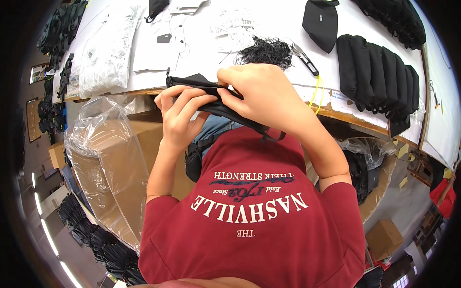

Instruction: Packing eye-wear cases with tags and labels.

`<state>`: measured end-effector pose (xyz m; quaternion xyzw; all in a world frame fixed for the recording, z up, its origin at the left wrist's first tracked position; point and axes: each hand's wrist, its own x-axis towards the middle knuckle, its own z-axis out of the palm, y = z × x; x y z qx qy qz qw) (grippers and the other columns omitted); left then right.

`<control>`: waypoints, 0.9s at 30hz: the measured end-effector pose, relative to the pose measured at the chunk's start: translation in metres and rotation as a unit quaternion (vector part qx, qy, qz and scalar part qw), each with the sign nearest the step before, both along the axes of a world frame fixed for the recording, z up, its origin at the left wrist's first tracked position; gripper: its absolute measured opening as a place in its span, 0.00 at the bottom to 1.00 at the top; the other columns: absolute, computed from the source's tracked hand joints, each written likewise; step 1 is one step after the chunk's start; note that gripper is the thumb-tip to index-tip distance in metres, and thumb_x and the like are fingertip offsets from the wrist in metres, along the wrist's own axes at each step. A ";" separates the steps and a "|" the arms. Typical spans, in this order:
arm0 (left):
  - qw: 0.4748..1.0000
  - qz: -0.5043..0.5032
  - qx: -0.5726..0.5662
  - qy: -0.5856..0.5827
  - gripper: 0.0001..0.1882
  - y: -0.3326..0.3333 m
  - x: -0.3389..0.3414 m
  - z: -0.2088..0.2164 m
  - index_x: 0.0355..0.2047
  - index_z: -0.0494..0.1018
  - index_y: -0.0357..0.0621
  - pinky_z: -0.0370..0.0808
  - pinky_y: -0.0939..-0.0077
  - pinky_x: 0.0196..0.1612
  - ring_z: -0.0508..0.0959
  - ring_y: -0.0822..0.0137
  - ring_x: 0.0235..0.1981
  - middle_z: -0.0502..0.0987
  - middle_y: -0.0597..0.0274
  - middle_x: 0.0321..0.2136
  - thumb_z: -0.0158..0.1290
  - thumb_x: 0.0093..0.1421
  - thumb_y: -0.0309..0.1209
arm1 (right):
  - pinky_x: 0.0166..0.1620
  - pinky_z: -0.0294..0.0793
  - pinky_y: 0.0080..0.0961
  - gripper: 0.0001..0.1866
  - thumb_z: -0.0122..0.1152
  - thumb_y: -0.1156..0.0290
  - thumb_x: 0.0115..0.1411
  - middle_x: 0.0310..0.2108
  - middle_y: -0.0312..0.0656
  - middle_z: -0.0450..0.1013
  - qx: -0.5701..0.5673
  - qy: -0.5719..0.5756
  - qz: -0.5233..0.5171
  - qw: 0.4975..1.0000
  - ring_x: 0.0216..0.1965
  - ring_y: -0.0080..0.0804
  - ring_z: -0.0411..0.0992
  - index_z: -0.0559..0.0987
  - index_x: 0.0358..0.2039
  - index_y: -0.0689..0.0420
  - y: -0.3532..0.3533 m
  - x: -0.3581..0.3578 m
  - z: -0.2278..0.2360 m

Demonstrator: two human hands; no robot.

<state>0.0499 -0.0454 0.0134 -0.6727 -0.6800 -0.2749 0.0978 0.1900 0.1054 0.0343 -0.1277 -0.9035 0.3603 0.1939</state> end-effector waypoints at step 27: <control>0.873 0.120 -0.171 -0.441 0.08 -0.028 -0.019 -0.026 0.30 0.72 0.37 0.70 0.79 0.31 0.74 0.74 0.26 0.76 0.61 0.23 0.59 0.52 0.27 | 0.33 0.70 0.16 0.05 0.56 0.70 0.59 0.32 0.36 0.73 -0.559 0.068 -0.119 0.818 0.29 0.18 0.70 0.71 0.29 0.54 0.034 0.058 -0.079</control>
